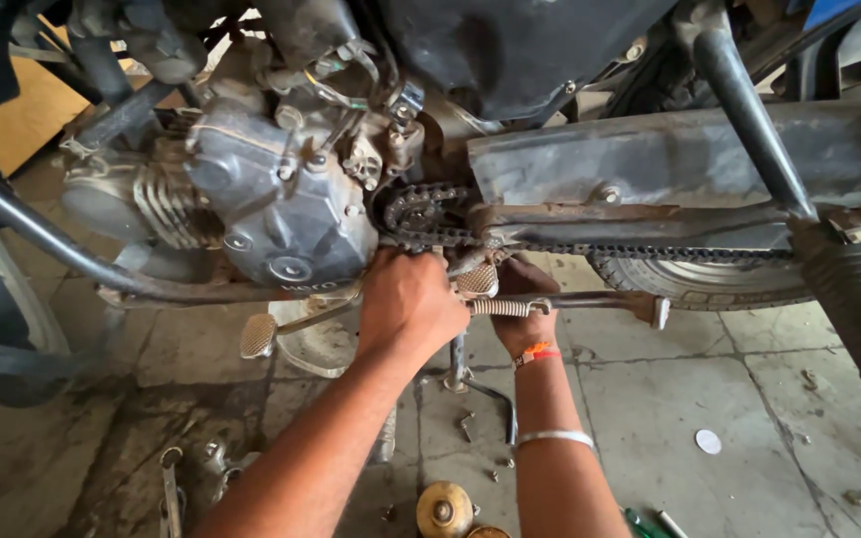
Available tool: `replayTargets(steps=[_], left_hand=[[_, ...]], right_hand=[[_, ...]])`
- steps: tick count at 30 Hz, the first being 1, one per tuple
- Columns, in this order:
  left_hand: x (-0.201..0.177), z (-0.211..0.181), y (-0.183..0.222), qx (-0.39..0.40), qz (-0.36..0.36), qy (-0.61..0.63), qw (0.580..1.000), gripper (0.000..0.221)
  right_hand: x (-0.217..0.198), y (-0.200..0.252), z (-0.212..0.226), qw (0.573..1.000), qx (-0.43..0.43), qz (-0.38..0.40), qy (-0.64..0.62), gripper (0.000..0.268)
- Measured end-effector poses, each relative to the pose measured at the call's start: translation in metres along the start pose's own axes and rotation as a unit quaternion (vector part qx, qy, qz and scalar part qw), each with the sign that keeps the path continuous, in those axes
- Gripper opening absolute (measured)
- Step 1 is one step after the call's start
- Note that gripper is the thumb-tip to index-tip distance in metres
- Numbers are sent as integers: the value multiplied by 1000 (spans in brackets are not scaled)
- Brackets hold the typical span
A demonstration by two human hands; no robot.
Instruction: The person wipes the inside of the motorcycle air filter cover with a cloth, then places the cylindrical air filter element into the housing and presses the cover back onto the motorcycle. They then use a screwdriver to tighten the screws securing the cover.
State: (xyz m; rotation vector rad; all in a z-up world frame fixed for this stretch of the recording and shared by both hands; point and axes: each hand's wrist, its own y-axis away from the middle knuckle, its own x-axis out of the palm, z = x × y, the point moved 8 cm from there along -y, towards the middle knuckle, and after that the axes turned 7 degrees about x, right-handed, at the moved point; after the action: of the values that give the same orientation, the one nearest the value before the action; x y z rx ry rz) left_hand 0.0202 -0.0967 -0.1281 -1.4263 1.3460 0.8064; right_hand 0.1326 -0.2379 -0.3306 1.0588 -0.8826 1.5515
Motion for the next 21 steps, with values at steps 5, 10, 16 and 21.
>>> replayTargets(steps=[5, 10, 16, 21], left_hand=[[-7, -4, -1, 29, -35, -18, 999, 22], [-2, -7, -4, 56, -27, 4, 998, 33], [5, -6, -8, 63, -2, -9, 998, 38], [7, -9, -7, 73, -7, -12, 997, 41]], right_hand=[[41, 1, -16, 991, 103, 83, -13, 42], [34, -13, -17, 985, 132, 99, -51, 47], [-27, -55, -16, 990, 130, 44, -27, 36], [-18, -57, 3, 994, 55, -59, 78, 40]])
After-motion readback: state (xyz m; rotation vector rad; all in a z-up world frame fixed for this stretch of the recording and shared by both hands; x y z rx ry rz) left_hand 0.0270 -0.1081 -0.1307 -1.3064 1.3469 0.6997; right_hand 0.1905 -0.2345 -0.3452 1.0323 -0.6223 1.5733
